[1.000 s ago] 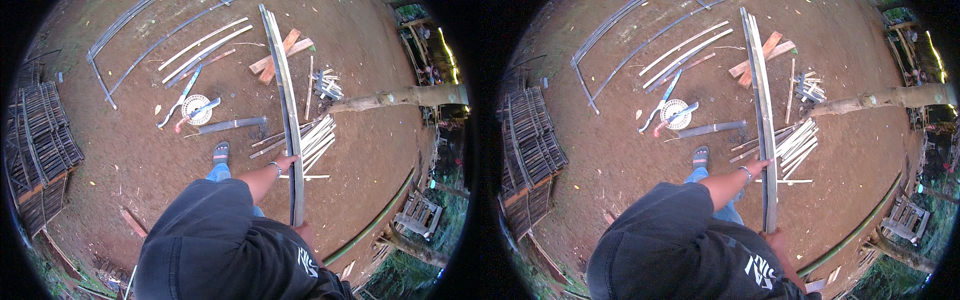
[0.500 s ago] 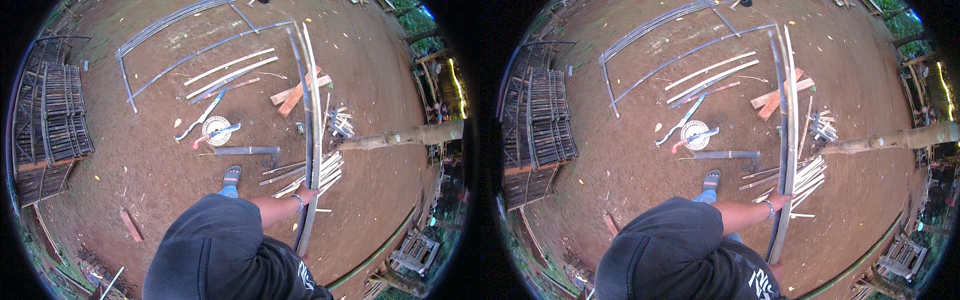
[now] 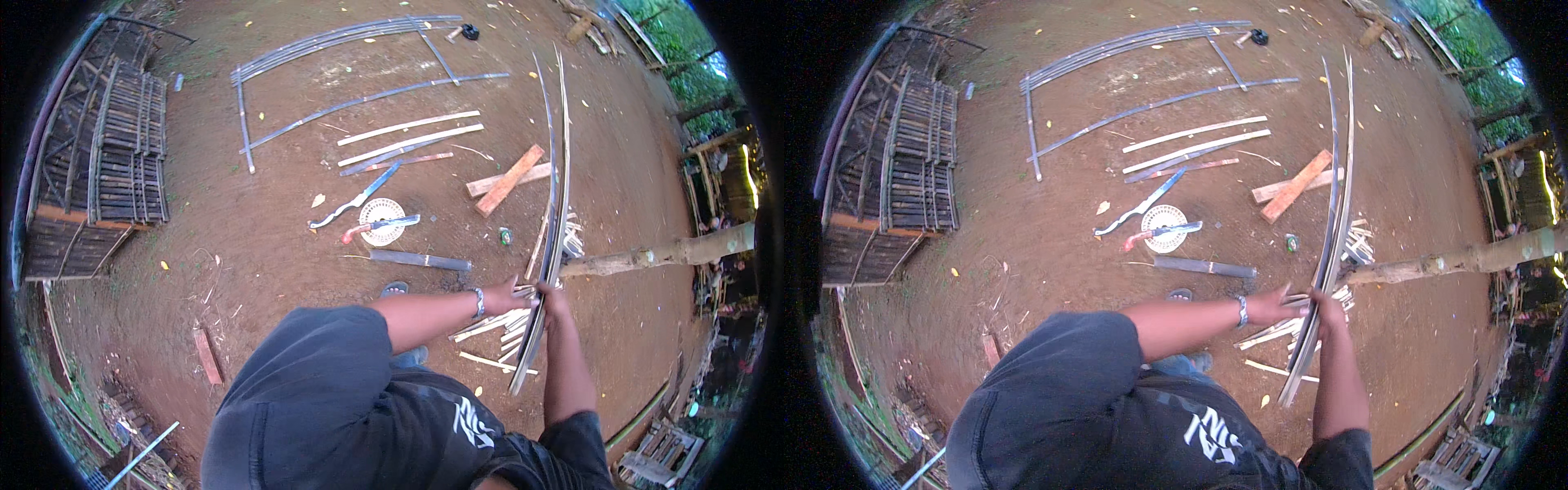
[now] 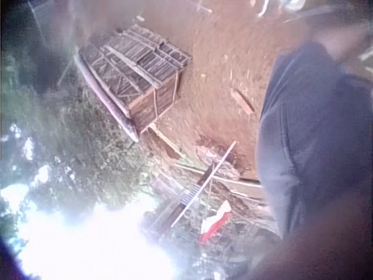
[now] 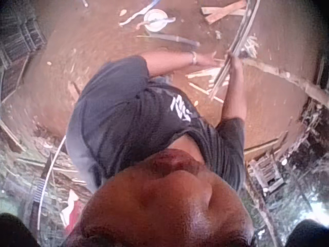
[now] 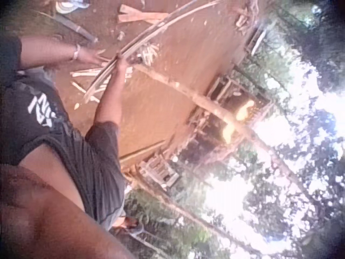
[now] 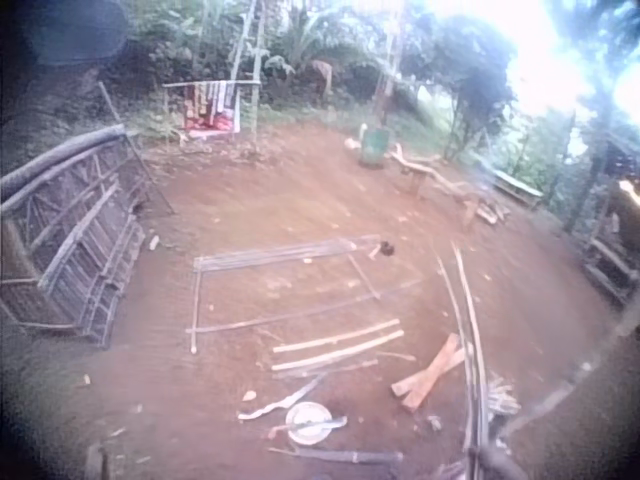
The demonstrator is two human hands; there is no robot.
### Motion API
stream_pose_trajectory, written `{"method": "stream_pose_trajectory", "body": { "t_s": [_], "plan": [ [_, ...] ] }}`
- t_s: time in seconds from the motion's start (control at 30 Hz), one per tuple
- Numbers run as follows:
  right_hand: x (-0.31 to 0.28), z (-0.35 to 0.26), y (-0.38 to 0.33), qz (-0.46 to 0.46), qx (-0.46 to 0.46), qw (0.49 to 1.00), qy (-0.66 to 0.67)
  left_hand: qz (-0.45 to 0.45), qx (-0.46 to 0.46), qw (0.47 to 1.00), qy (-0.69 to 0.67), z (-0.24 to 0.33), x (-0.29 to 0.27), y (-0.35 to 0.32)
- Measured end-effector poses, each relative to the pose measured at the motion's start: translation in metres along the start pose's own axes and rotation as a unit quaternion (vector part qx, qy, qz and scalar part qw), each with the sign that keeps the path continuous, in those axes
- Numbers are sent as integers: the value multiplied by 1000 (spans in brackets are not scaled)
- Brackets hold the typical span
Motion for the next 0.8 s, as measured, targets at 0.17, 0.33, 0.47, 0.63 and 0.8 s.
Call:
{"method": "stream_pose_trajectory", "body": {
  "t_s": [0.17, 0.33, 0.47, 0.63, 0.8],
  "plan": [
    [101, -24, 23, -73, 50, 996, -29, 12, -148, 973, -179, -37, -19, -79],
    [258, 42, 13, -148, 27, 986, 76, 118, -100, 977, -145, -92, -128, -126],
    [370, 54, -74, -176, 64, 971, 148, 122, -124, 985, 6, -127, -231, -182],
    [504, 60, -83, -155, 53, 974, 159, 103, -155, 962, 200, -181, -367, -210],
    [672, 40, -118, -250, 95, 956, 119, 68, -145, 966, 206, -241, -535, -244]
  ]
}}
Point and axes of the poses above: each hand's wrist, its own y-axis towards the middle knuckle, its own x-axis out of the palm, z = x × y, the point moved 10 cm from there along y, towards the middle knuckle, and after that the axes turned 9 degrees about z, right-handed, at the moved point
